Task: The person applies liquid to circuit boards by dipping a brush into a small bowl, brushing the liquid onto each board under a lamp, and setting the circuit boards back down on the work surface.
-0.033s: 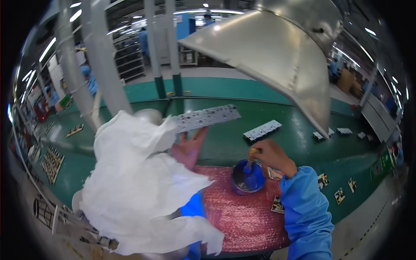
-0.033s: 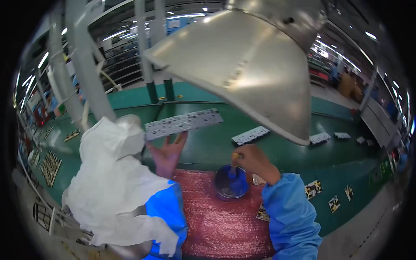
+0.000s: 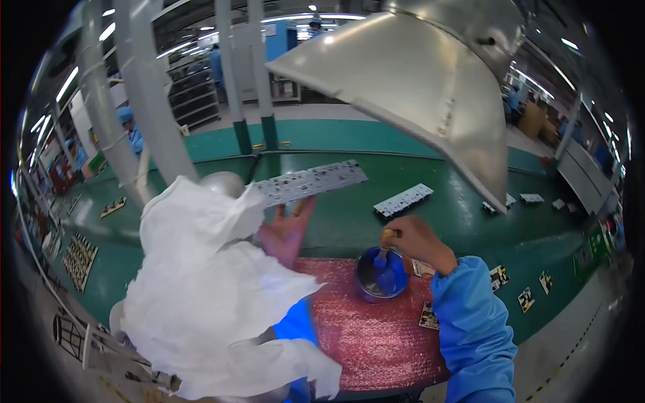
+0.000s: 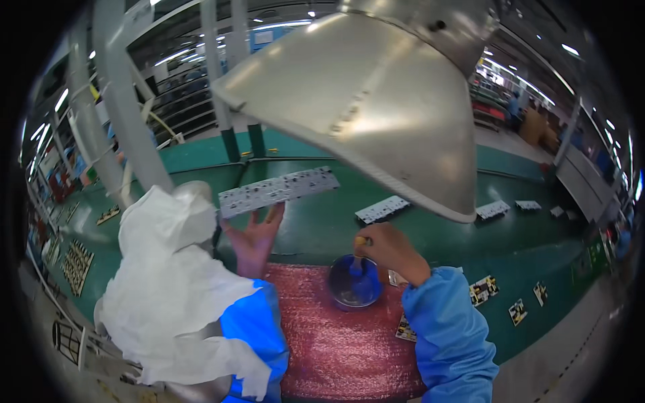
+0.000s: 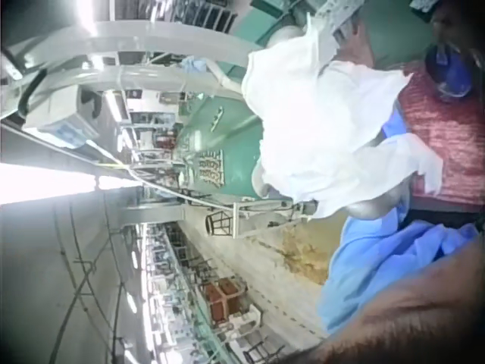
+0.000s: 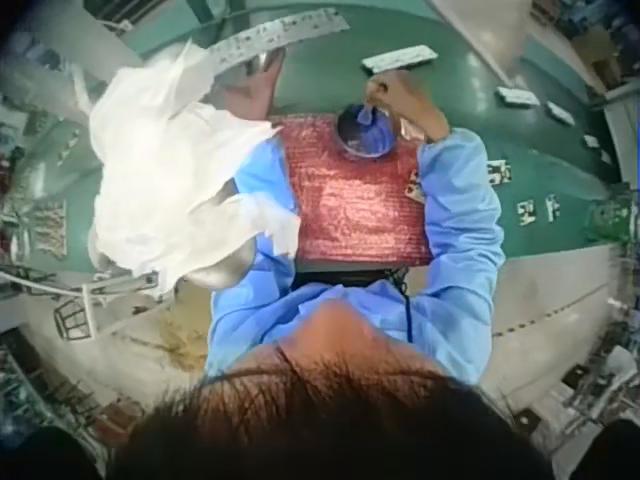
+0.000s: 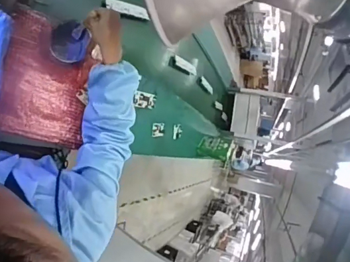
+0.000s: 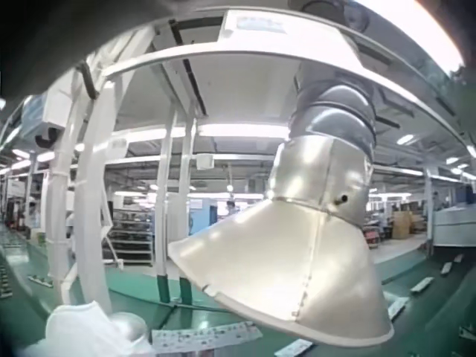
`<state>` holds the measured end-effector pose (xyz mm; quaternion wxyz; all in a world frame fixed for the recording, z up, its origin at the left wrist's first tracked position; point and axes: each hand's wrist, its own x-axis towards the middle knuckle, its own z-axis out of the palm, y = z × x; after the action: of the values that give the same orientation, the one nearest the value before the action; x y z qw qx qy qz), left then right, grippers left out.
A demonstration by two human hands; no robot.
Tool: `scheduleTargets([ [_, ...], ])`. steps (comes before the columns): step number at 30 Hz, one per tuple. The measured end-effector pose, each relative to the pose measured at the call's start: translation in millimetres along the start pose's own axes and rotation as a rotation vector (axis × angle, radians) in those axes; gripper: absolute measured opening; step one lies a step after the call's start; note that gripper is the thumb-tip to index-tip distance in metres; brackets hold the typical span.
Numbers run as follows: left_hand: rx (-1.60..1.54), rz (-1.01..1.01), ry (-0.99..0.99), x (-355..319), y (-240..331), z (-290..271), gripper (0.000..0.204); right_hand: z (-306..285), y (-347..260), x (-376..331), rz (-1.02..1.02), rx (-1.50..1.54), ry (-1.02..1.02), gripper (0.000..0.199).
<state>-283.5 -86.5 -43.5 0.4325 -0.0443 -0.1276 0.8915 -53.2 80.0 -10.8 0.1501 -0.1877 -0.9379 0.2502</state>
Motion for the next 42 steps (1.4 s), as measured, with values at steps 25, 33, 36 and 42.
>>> scheduleTargets([
  [25, 0.201, -0.03, -0.153, 9.7, -10.1, -1.0, 0.089, -29.3, -14.3, -21.0, 0.127, 0.126, 0.325, 0.013],
  [33, 0.195, 0.011, -0.221, 17.2, 7.9, -15.0, 0.089, -42.0, -13.8, -24.3, 0.085, 0.367, 0.311, 0.01],
  [36, 0.08, -0.113, -0.207, 17.8, -2.7, -17.2, 0.086, -46.8, -2.2, -32.9, 0.006, 0.38, 0.263, 0.012],
  [42, 0.114, -0.092, -0.241, 9.7, 3.3, -6.3, 0.084, -27.8, -16.2, -15.4, 0.052, 0.485, 0.199, 0.02],
])
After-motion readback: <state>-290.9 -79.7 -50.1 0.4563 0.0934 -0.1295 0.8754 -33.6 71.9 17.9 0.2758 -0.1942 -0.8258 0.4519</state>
